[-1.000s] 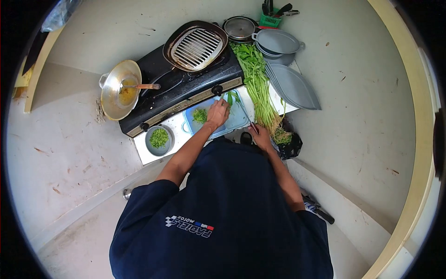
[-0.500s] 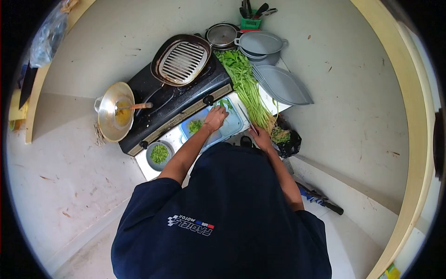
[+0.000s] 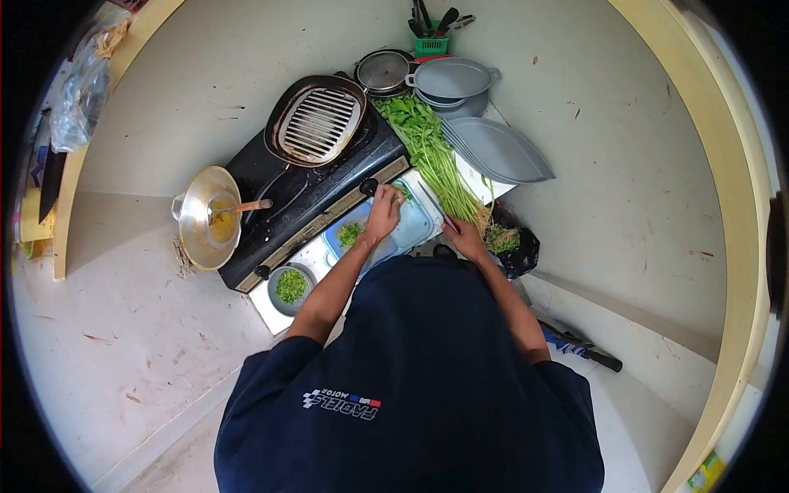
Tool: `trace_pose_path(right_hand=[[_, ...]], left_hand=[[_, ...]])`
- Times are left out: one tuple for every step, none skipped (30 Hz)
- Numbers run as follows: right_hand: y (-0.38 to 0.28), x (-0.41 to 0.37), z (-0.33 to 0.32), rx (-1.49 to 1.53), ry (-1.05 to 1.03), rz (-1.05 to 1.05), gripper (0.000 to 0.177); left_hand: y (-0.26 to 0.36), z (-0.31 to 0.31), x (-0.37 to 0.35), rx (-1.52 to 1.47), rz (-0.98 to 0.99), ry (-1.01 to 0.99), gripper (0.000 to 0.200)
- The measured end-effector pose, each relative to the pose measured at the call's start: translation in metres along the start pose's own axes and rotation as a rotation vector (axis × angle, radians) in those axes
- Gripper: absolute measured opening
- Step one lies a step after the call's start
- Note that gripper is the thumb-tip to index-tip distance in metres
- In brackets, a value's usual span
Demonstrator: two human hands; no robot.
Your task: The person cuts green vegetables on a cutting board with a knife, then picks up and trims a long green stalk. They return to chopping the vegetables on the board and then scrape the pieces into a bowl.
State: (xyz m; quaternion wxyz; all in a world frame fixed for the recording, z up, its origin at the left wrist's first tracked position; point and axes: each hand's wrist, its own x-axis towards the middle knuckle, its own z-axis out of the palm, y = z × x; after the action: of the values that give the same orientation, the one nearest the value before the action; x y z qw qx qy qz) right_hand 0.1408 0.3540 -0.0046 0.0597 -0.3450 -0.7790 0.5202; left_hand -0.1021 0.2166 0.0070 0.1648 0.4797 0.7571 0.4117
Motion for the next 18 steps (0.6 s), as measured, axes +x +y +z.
trace_pose_path(right_hand=[[-0.004,0.001,-0.002,0.007,-0.019,0.024,0.046],[-0.008,0.001,-0.005,0.013,-0.04,0.046,0.046],[-0.009,0.003,-0.006,0.018,-0.062,0.068,0.046],[-0.006,0.006,-0.005,0.003,-0.078,0.081,0.046],[-0.005,0.009,-0.005,-0.013,-0.095,0.094,0.046],[-0.006,0.012,-0.005,-0.031,-0.113,0.108,0.046],[-0.006,0.013,-0.004,-0.018,-0.109,0.096,0.046],[-0.007,0.014,-0.004,-0.006,-0.106,0.084,0.046],[-0.009,0.016,-0.005,0.005,-0.105,0.071,0.046],[-0.011,0.018,-0.005,0.016,-0.109,0.063,0.044],[-0.013,0.021,-0.006,0.028,-0.114,0.054,0.043],[-0.018,0.024,-0.008,0.04,-0.119,0.044,0.041],[-0.023,0.027,-0.009,0.091,-0.137,0.066,0.042],[-0.028,0.029,-0.012,0.142,-0.154,0.089,0.043],[-0.031,0.033,-0.013,0.192,-0.171,0.111,0.043],[-0.033,0.036,-0.013,0.213,-0.177,0.079,0.041],[-0.035,0.04,-0.013,0.234,-0.183,0.047,0.04],[-0.04,0.044,-0.013,0.256,-0.19,0.014,0.038]], left_hand=[[0.008,-0.001,0.002,-0.096,-0.046,0.06,0.012],[0.016,-0.004,0.002,-0.16,-0.123,0.067,0.011],[0.026,-0.007,0.002,-0.225,-0.201,0.077,0.011],[0.031,-0.01,0.001,-0.29,-0.279,0.089,0.01],[0.025,-0.009,-0.001,-0.358,-0.284,0.129,0.009],[0.019,-0.005,-0.002,-0.428,-0.288,0.171,0.008],[0.013,-0.002,-0.003,-0.498,-0.291,0.213,0.007],[0.007,0.001,-0.006,-0.565,-0.314,0.232,0.007],[0.009,0.0,-0.006,-0.632,-0.337,0.253,0.008],[0.011,-0.002,-0.008,-0.698,-0.359,0.275,0.009],[0.012,-0.004,-0.01,-0.709,-0.384,0.286,0.011],[0.016,-0.008,-0.011,-0.721,-0.409,0.296,0.013],[0.021,-0.012,-0.012,-0.732,-0.433,0.306,0.016],[0.025,-0.014,-0.013,-0.78,-0.466,0.327,0.017],[0.026,-0.015,-0.013,-0.83,-0.496,0.347,0.019],[0.028,-0.016,-0.015,-0.88,-0.526,0.368,0.02],[0.029,-0.017,-0.016,-0.897,-0.532,0.376,0.019],[0.031,-0.019,-0.017,-0.914,-0.537,0.384,0.018]])
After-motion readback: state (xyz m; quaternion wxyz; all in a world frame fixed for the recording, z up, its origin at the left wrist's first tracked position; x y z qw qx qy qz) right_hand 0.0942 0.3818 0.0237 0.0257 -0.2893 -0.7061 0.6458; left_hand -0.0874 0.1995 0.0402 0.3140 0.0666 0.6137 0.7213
